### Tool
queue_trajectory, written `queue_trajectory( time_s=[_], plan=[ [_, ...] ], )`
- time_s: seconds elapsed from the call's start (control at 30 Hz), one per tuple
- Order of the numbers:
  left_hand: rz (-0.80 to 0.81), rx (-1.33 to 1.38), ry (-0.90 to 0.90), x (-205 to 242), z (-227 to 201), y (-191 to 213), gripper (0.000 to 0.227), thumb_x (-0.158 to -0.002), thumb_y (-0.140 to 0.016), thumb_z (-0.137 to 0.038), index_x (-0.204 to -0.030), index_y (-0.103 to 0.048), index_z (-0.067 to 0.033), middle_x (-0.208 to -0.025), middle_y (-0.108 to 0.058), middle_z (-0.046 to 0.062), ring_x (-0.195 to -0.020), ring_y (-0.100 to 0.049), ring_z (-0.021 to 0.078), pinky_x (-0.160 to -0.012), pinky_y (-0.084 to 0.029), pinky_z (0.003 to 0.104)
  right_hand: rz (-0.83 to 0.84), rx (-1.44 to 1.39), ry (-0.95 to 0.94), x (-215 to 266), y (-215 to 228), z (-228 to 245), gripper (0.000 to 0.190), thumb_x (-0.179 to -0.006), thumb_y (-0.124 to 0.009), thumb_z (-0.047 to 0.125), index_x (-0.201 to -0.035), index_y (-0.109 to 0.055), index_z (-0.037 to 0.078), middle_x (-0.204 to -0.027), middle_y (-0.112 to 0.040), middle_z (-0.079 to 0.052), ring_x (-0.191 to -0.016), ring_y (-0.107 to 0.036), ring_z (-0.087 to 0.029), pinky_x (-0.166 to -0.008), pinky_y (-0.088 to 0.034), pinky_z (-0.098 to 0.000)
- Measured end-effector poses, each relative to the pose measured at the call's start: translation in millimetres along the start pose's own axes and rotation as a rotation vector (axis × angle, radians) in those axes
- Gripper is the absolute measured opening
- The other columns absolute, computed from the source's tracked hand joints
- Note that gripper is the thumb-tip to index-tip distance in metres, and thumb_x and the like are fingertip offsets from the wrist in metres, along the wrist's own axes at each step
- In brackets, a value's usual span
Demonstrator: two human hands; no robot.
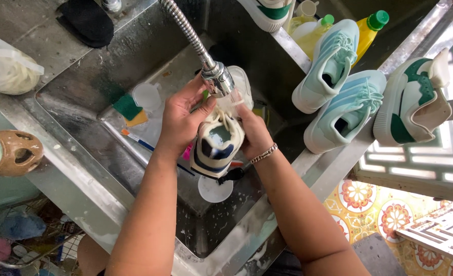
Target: The person washes a white sneaker in a stainless steel sink using a green sponge and running water. They scrub the shoe's upper, laces, and sole, then rinse it thoroughly under the tap.
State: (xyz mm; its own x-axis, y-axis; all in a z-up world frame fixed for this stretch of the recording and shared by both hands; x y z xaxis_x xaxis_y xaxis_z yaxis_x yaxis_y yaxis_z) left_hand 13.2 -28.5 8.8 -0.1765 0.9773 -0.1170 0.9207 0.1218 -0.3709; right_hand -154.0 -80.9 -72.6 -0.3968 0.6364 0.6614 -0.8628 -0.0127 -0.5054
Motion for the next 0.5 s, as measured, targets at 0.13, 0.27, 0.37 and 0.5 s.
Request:
queue_trajectory(
  time_s=[0.13,0.27,0.37,0.5],
  plan=[
    [-0.003,0.003,0.021,0.5,-1.1,0.0,0.055,-0.102,-0.066,0.0,-0.155,-0.049,-0.0026,-0.137,-0.068,0.012,-0.126,-0.064,0.018,-0.111,-0.05,0.033,0.038,-0.024,-0.013,21.3,-24.9,13.0,0.057,-0.098,-0.062,0.048,-0.126,-0.066,-0.001,-0.107,-0.076,-0.012,-0.09,-0.076,-0.021,-0.081,-0.062,-0.036],
    [0.003,0.011,0.008,-0.4,0.2,-0.1,0.055,-0.102,-0.065,0.001,-0.155,-0.049,-0.003,-0.139,-0.067,0.012,-0.128,-0.063,0.0178,-0.113,-0.049,0.033,-0.115,0.076,-0.019,3.0,0.2,3.6,0.048,-0.091,-0.066,0.033,-0.122,-0.067,-0.004,-0.104,-0.077,-0.014,-0.083,-0.077,-0.023,-0.076,-0.063,-0.0386],
    [0.004,-0.002,0.001,0.0,-2.6,-0.1,0.056,-0.102,-0.066,0.002,-0.155,-0.049,-0.0035,-0.14,-0.066,0.011,-0.129,-0.063,0.0175,-0.114,-0.049,0.033,-0.192,0.13,0.073,3.8,-3.3,10.8,0.043,-0.085,-0.069,0.02,-0.119,-0.066,-0.005,-0.102,-0.078,-0.016,-0.081,-0.078,-0.025,-0.074,-0.065,-0.0402],
    [0.011,-0.026,0.002,0.4,-0.5,2.5,0.054,-0.103,-0.065,0.001,-0.155,-0.049,-0.0038,-0.139,-0.067,0.011,-0.128,-0.064,0.0167,-0.113,-0.05,0.032,-0.335,0.231,0.329,25.6,-29.5,39.5,0.048,-0.082,-0.082,0.026,-0.116,-0.067,-0.004,-0.101,-0.077,-0.012,-0.081,-0.076,-0.021,-0.071,-0.063,-0.0359]
  ],
)
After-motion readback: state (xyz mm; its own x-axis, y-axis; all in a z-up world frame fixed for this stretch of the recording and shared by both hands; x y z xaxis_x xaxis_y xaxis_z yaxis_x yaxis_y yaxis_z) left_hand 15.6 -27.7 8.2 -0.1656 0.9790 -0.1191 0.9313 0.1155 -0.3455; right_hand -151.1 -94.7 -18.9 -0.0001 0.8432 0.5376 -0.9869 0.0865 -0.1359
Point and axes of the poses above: each hand's wrist, its own x-axis away from the middle knuckle, its own y-axis out of the back of the hand, z = x × y, the point moved 3 cm from there along -x, towards the middle knuckle
